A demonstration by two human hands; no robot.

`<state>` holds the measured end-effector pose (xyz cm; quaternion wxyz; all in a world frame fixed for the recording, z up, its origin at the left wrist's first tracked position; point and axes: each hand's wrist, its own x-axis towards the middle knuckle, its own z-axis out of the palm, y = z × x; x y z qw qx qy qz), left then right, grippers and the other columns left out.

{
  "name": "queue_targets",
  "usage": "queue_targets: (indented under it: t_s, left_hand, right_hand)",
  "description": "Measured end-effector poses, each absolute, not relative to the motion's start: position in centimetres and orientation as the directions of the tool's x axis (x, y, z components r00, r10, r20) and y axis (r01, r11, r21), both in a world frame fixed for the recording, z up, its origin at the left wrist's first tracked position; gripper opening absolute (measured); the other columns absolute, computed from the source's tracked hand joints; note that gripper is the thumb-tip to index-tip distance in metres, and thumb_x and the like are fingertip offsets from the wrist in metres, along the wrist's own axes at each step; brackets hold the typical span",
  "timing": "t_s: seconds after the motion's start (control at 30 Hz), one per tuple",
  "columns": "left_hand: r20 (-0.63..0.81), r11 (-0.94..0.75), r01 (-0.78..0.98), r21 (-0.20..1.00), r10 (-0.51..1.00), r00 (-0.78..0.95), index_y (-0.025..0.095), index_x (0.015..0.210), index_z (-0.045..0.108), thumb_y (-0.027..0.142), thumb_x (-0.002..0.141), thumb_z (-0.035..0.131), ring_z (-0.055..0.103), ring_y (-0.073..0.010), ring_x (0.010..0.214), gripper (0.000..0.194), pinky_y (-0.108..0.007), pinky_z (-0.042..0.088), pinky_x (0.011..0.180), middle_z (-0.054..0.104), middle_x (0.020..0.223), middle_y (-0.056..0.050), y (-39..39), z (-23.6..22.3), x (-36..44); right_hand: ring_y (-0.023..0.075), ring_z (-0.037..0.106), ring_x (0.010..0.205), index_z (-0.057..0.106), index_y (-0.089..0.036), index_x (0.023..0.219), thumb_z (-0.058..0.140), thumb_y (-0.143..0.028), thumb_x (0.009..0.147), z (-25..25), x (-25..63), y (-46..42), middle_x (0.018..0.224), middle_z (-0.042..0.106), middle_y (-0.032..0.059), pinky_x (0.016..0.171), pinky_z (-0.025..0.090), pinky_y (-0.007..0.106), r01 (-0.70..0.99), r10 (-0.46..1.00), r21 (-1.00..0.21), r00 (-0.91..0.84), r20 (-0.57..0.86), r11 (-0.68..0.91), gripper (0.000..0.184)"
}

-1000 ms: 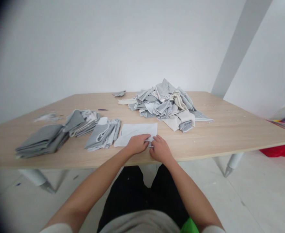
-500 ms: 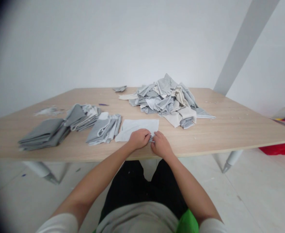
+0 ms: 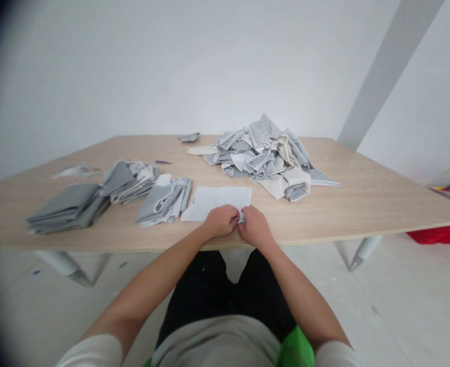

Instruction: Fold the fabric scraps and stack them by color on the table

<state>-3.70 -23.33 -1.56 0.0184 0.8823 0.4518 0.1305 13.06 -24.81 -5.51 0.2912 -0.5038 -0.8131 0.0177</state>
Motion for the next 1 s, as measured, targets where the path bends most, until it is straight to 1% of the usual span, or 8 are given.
queue_targets:
  t_s: [0.07,0.17,0.33,0.53,0.67,0.8,0.87,1.0]
  left_hand:
    - [0.22,-0.599,0.787,0.147,0.796,0.564,0.02,0.09,0.065,0.028,0.085,0.046,0.055,-0.0231,0.099,0.021,-0.034,0.045,0.085,0.065,0.097,-0.007,-23.3,-1.6,-3.8]
    - [0.237,-0.615,0.776,0.137,0.781,0.577,0.02,0.091,0.064,0.028,0.085,0.046,0.055,-0.0233,0.101,0.021,-0.034,0.045,0.086,0.065,0.099,-0.007,-23.4,-1.6,-3.8]
    - [0.257,-0.641,0.759,0.114,0.757,0.601,0.019,0.091,0.063,0.026,0.084,0.047,0.055,-0.0235,0.101,0.019,-0.035,0.043,0.09,0.064,0.098,-0.008,-23.9,-1.6,-3.7]
    - [0.269,-0.624,0.778,0.064,0.762,0.589,0.018,0.097,0.062,0.027,0.084,0.05,0.051,-0.0257,0.11,0.02,-0.039,0.038,0.099,0.063,0.106,-0.011,-24.4,-1.1,-5.2]
    - [0.255,-0.576,0.817,0.024,0.794,0.552,0.018,0.098,0.062,0.022,0.083,0.049,0.049,-0.0258,0.116,0.02,-0.041,0.033,0.104,0.062,0.111,-0.011,-24.3,-0.8,-7.6]
    - [0.223,-0.512,0.859,-0.011,0.836,0.501,0.018,0.099,0.063,0.015,0.081,0.048,0.053,-0.0245,0.111,0.024,-0.038,0.037,0.099,0.064,0.111,-0.01,-23.9,-0.9,-9.9]
    - [0.21,-0.477,0.879,-0.024,0.857,0.471,0.019,0.101,0.063,0.014,0.08,0.048,0.055,-0.0244,0.108,0.026,-0.037,0.04,0.095,0.065,0.109,-0.009,-23.9,-1.0,-10.8]
    - [0.203,-0.402,0.915,-0.042,0.893,0.402,0.02,0.106,0.062,0.015,0.082,0.047,0.057,-0.025,0.107,0.028,-0.037,0.044,0.089,0.065,0.11,-0.009,-24.3,-1.3,-12.0]
  right_hand:
    - [0.027,0.047,0.119,0.057,-0.013,0.113,0.052,-0.018,0.076,-5.5,13.1,-24.8,0.121,0.058,0.0154,0.105,0.036,0.042,0.804,0.819,-0.3,-0.353,0.452,0.512,0.037]
    - [0.0259,0.045,0.124,0.064,-0.015,0.104,0.051,-0.017,0.079,-5.5,13.1,-24.8,0.125,0.058,0.0141,0.108,0.033,0.041,0.799,0.803,-0.268,-0.39,0.45,0.538,0.028]
    - [0.0251,0.047,0.123,0.066,-0.015,0.097,0.05,-0.015,0.08,-5.5,13.2,-24.8,0.123,0.06,0.0143,0.109,0.033,0.043,0.794,0.796,-0.269,-0.388,0.465,0.545,0.023]
    - [0.0265,0.046,0.123,0.065,-0.016,0.089,0.053,-0.013,0.075,-5.6,13.1,-24.7,0.121,0.061,0.0135,0.107,0.035,0.042,0.831,0.823,-0.256,-0.351,0.447,0.494,0.018]
    - [0.0289,0.044,0.125,0.063,-0.016,0.089,0.053,-0.012,0.075,-5.4,13.0,-24.8,0.12,0.061,0.0138,0.104,0.036,0.042,0.872,0.862,-0.252,-0.296,0.412,0.42,0.018]
    - [0.0288,0.043,0.125,0.062,-0.016,0.091,0.05,-0.013,0.078,-4.8,12.8,-25.2,0.118,0.061,0.015,0.104,0.035,0.041,0.907,0.903,-0.247,-0.241,0.356,0.34,0.018]
    - [0.0282,0.042,0.125,0.061,-0.016,0.093,0.049,-0.015,0.08,-4.5,12.8,-25.5,0.117,0.061,0.0148,0.104,0.034,0.04,0.923,0.919,-0.234,-0.221,0.327,0.305,0.018]
    - [0.0275,0.039,0.127,0.06,-0.016,0.097,0.045,-0.017,0.084,-4.1,12.8,-25.9,0.122,0.058,0.0136,0.104,0.032,0.037,0.946,0.939,-0.196,-0.197,0.283,0.258,0.019]
